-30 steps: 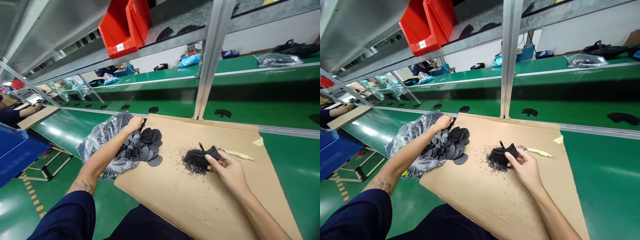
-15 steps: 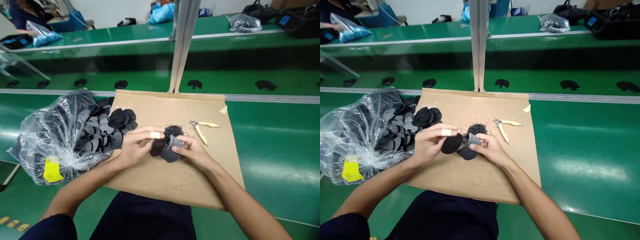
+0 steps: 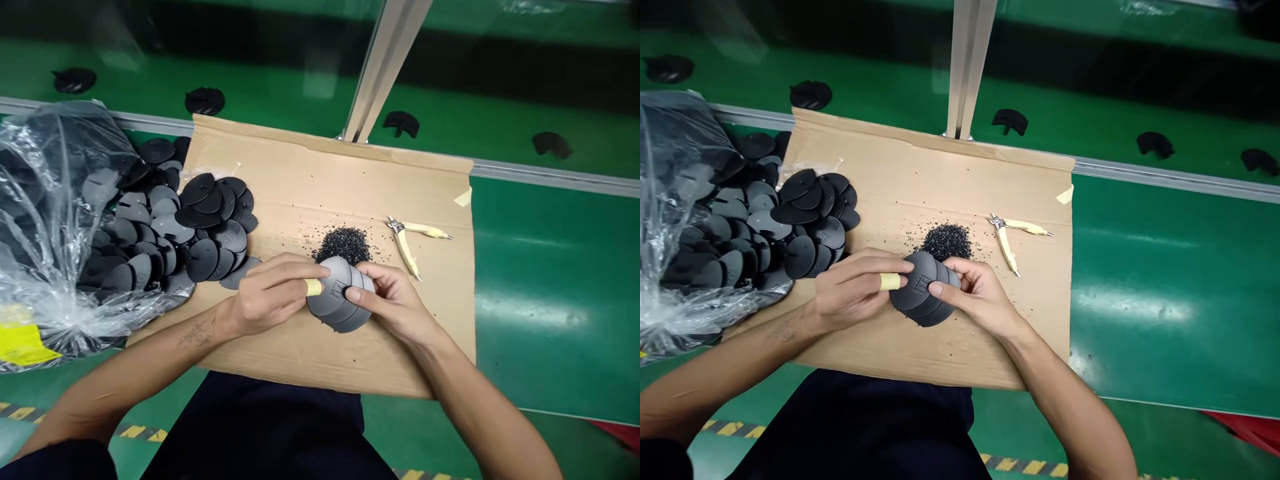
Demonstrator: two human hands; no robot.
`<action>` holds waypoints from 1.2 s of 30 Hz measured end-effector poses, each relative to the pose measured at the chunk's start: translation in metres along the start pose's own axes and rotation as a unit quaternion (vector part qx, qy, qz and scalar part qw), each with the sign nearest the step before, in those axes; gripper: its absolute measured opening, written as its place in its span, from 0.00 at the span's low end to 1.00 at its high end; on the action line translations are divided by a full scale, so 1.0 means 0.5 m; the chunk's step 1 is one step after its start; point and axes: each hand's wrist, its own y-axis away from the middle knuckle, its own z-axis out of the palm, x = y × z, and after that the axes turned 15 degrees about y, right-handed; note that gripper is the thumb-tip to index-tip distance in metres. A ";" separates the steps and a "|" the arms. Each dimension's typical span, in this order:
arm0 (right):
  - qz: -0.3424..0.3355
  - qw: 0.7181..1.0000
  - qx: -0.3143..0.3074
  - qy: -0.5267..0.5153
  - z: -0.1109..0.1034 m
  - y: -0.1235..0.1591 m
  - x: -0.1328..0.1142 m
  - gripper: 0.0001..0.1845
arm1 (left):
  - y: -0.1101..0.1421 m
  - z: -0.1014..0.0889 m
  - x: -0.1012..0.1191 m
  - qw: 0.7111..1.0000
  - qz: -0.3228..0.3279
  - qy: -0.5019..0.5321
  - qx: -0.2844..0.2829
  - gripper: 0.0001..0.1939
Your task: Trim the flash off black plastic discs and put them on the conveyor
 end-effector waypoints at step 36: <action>-0.441 0.744 0.146 0.480 0.002 0.005 0.023 0.11 | -0.011 -0.005 0.007 0.994 -0.052 0.078 -0.057 0.14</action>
